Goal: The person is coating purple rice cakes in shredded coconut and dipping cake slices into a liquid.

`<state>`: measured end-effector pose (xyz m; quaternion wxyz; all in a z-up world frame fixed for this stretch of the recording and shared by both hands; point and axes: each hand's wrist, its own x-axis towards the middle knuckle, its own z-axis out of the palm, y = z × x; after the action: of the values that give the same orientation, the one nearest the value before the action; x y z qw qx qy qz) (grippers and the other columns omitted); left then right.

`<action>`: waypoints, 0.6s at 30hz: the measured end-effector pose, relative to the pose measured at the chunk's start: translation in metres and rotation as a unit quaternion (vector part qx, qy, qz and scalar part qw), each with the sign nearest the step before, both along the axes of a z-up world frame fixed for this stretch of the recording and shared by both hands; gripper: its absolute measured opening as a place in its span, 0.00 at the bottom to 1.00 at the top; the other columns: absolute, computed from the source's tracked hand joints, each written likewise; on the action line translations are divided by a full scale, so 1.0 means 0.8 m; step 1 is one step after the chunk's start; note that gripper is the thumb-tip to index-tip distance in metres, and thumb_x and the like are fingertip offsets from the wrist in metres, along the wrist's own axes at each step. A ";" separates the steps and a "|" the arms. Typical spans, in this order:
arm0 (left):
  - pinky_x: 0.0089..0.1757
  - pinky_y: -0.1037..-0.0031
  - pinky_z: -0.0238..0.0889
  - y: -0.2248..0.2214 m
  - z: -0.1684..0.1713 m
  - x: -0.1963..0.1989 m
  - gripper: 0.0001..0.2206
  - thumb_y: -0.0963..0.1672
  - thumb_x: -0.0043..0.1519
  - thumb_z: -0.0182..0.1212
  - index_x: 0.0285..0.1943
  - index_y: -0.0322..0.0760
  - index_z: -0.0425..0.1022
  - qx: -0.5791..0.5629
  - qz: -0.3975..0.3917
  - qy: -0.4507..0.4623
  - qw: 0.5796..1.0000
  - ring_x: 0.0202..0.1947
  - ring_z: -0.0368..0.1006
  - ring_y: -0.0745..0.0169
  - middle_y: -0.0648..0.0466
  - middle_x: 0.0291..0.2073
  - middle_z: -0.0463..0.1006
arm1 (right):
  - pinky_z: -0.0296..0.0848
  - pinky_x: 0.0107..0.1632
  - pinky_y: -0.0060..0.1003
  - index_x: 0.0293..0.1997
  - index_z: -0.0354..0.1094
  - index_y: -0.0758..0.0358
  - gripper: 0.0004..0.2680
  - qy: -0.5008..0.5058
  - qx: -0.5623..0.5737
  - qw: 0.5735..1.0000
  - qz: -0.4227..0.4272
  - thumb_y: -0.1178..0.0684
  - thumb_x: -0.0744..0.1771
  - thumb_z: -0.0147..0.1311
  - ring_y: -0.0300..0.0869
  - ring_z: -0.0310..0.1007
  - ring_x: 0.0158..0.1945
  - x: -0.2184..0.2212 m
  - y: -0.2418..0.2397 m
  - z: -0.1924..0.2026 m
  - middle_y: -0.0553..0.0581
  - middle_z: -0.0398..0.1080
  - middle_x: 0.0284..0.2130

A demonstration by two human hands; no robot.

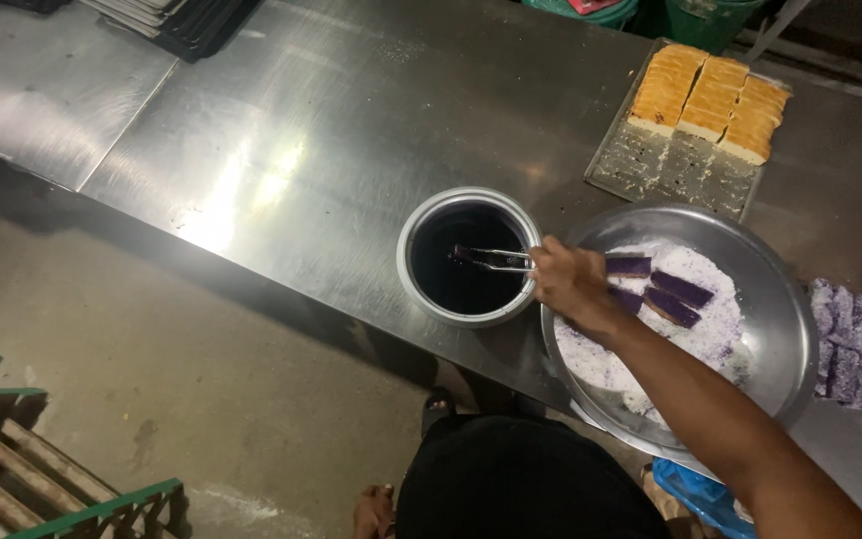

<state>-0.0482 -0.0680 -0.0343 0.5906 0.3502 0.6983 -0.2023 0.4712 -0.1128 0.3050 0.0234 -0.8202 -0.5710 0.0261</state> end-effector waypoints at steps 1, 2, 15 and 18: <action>0.36 0.71 0.66 -0.001 0.002 0.000 0.14 0.46 0.70 0.57 0.56 0.31 0.74 -0.002 0.007 -0.003 1.000 0.31 0.69 0.61 0.51 0.32 0.76 | 0.75 0.34 0.41 0.49 0.73 0.63 0.12 0.049 0.007 0.998 -0.043 0.51 0.64 0.62 0.43 0.74 0.38 0.000 -0.003 0.005 0.55 0.71 0.39; 0.36 0.69 0.66 -0.002 0.003 0.001 0.13 0.47 0.70 0.56 0.55 0.31 0.74 -0.004 0.013 -0.005 1.000 0.31 0.69 0.59 0.50 0.32 0.76 | 0.74 0.34 0.43 0.53 0.73 0.59 0.13 0.097 0.014 0.992 -0.085 0.50 0.65 0.61 0.43 0.74 0.36 0.000 -0.006 0.009 0.54 0.71 0.39; 0.50 0.68 0.69 0.010 -0.028 -0.001 0.18 0.49 0.69 0.56 0.61 0.32 0.74 0.074 -0.159 0.009 0.984 0.47 0.78 0.56 0.47 0.48 0.83 | 0.73 0.43 0.42 0.55 0.75 0.56 0.15 0.267 0.157 0.923 -0.227 0.45 0.64 0.63 0.46 0.76 0.39 -0.017 -0.039 0.039 0.54 0.75 0.42; 0.48 0.66 0.71 0.014 -0.016 0.003 0.18 0.48 0.69 0.57 0.63 0.32 0.74 0.069 -0.104 0.005 0.992 0.47 0.78 0.53 0.46 0.48 0.84 | 0.74 0.43 0.41 0.57 0.74 0.56 0.15 0.298 0.161 0.907 -0.251 0.47 0.64 0.62 0.46 0.76 0.39 -0.016 -0.042 0.036 0.53 0.75 0.42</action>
<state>-0.0455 -0.0571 -0.0475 0.5376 0.4595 0.6732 -0.2159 0.4585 -0.1465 0.3335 0.3303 -0.8755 -0.3089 0.1704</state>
